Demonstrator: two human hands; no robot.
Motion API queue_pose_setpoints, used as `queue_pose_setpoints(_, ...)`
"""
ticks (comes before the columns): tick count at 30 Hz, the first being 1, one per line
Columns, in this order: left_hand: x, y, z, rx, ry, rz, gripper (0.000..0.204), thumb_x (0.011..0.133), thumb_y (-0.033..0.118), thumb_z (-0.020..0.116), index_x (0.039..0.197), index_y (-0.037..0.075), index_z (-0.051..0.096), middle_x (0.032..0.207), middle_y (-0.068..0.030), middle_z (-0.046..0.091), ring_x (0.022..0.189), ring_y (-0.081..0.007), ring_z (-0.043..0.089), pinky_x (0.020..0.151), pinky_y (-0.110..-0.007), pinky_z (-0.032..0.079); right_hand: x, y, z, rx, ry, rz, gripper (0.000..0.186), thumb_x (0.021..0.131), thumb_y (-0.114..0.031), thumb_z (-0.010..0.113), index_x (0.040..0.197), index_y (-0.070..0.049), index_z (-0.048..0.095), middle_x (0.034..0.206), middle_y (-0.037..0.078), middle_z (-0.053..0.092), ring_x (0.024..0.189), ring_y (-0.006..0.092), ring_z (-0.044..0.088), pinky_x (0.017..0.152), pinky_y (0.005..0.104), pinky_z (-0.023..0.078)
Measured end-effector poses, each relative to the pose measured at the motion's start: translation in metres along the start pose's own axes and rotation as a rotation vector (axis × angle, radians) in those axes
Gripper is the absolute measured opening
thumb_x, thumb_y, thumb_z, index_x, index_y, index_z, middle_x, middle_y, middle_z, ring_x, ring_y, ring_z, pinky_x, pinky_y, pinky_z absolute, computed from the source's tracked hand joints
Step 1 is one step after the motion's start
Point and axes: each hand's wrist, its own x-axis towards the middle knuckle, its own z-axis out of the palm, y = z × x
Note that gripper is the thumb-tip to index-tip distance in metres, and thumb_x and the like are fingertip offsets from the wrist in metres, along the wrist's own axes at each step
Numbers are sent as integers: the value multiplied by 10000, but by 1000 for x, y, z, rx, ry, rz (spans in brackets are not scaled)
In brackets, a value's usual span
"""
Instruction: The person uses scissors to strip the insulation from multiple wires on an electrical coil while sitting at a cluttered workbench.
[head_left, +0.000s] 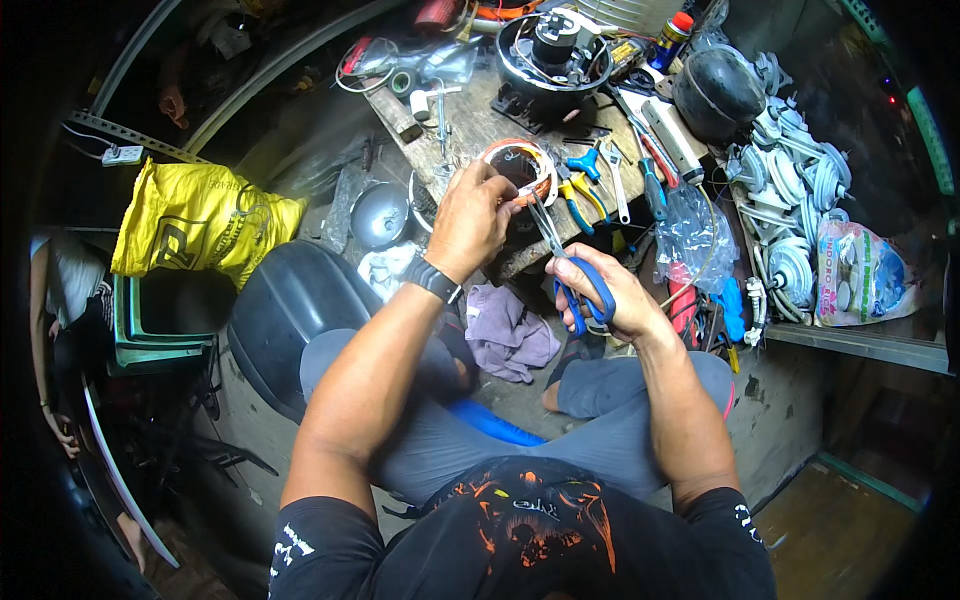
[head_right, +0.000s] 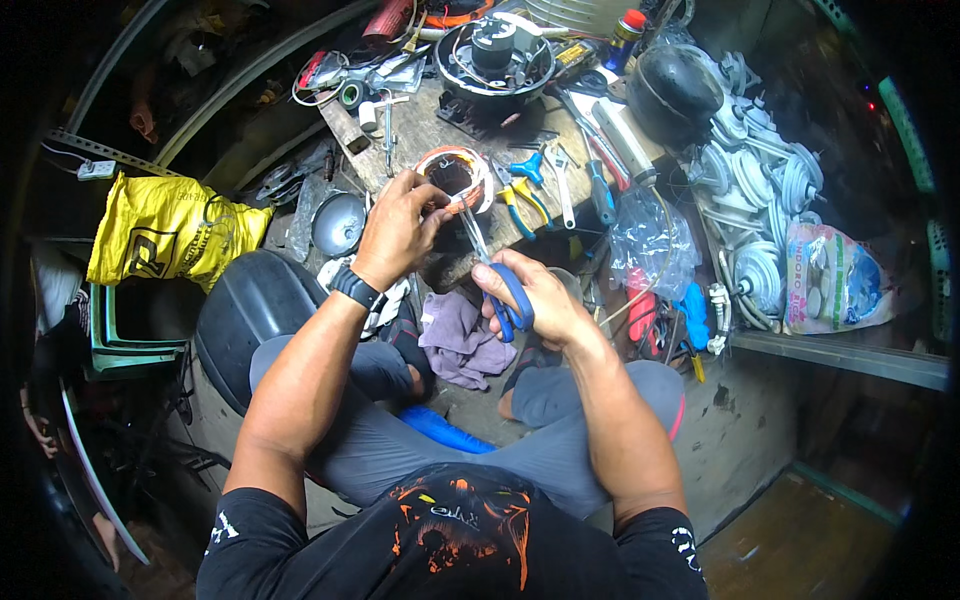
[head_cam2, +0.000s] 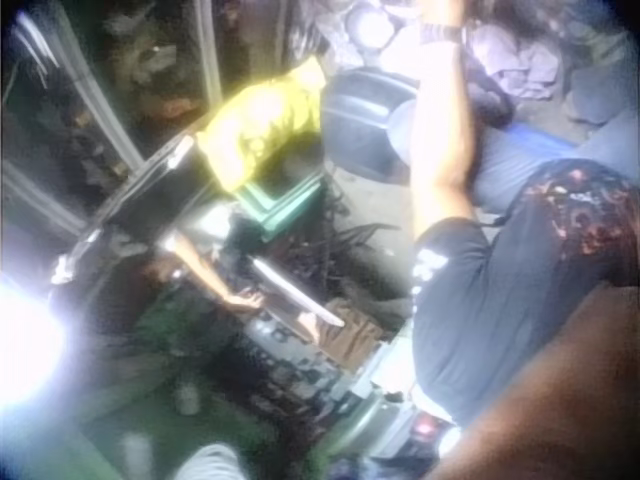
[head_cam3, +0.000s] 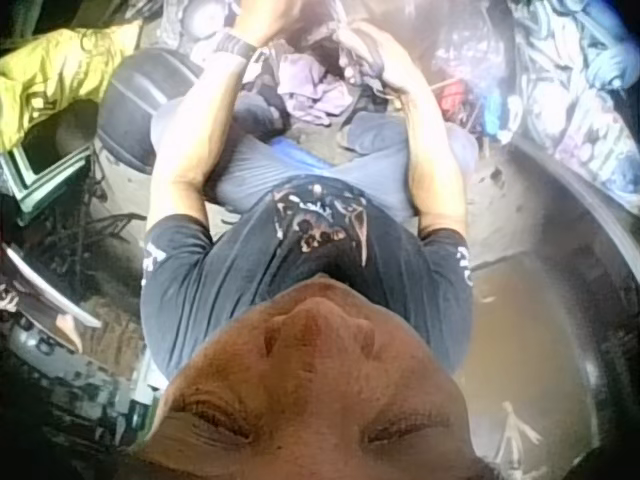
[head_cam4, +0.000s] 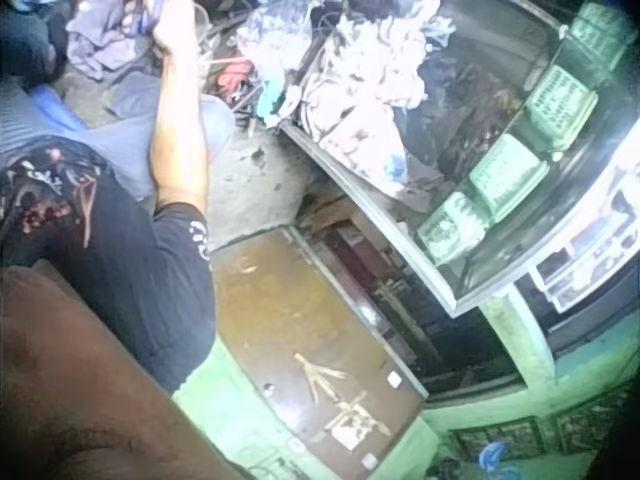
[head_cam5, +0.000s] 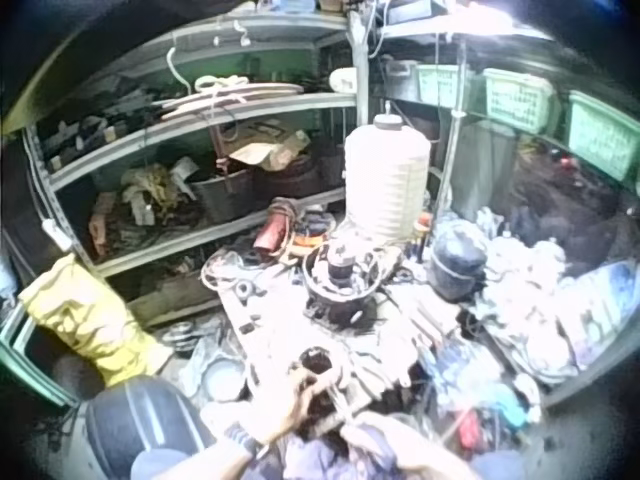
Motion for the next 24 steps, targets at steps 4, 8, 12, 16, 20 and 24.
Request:
queue_pose_setpoints(4, 8, -5, 1, -23, -48, 26, 150, 888, 140, 787, 989, 33, 761, 1011, -149, 653, 1036, -353, 641, 899, -459, 515, -2, -12, -4, -61, 12, 41, 387, 1044, -427, 678, 1156, -60, 630, 758, 53, 658, 584, 114, 646, 530, 255, 527)
queue_pose_setpoints(8, 9, -8, 5, -62, -74, -7, 129, 902, 129, 771, 970, 21, 752, 996, -169, 653, 995, -374, 650, 870, -467, 521, 9, -23, -4, -115, 25, 70, 366, 1043, -419, 684, 1139, -74, 613, 745, 26, 643, 585, 94, 636, 515, 245, 506)
queue_pose_setpoints(12, 9, -6, 0, -92, -78, -39, 128, 916, 124, 756, 973, 11, 740, 983, -189, 647, 957, -388, 656, 847, -471, 526, 25, 4, 4, -176, 71, -53, 339, 1022, -372, 726, 1142, -77, 610, 735, -15, 603, 585, 76, 601, 520, 238, 466)
queue_pose_setpoints(16, 11, -9, -1, -146, -74, -33, 121, 936, 132, 731, 963, 15, 725, 954, -191, 631, 948, -389, 644, 840, -473, 515, 37, 15, 11, -422, 249, -159, 492, 943, -471, 777, 1159, -48, 646, 749, 48, 658, 664, 136, 643, 620, 318, 497)
queue_pose_setpoints(20, 9, -14, -1, -121, -40, -3, 96, 954, 121, 704, 975, 27, 707, 940, -180, 616, 945, -380, 634, 848, -464, 510, 57, 15, 14, -487, 302, -189, 603, 904, -557, 775, 1180, -34, 660, 760, 93, 689, 746, 194, 681, 708, 380, 522)
queue_pose_setpoints(24, 7, -16, 5, -144, -7, 12, 97, 963, 120, 690, 997, 29, 690, 963, -176, 615, 958, -391, 632, 854, -469, 512, 51, 11, 17, -455, 308, -194, 499, 910, -435, 809, 1169, -32, 671, 771, 95, 718, 649, 155, 673, 621, 351, 520)
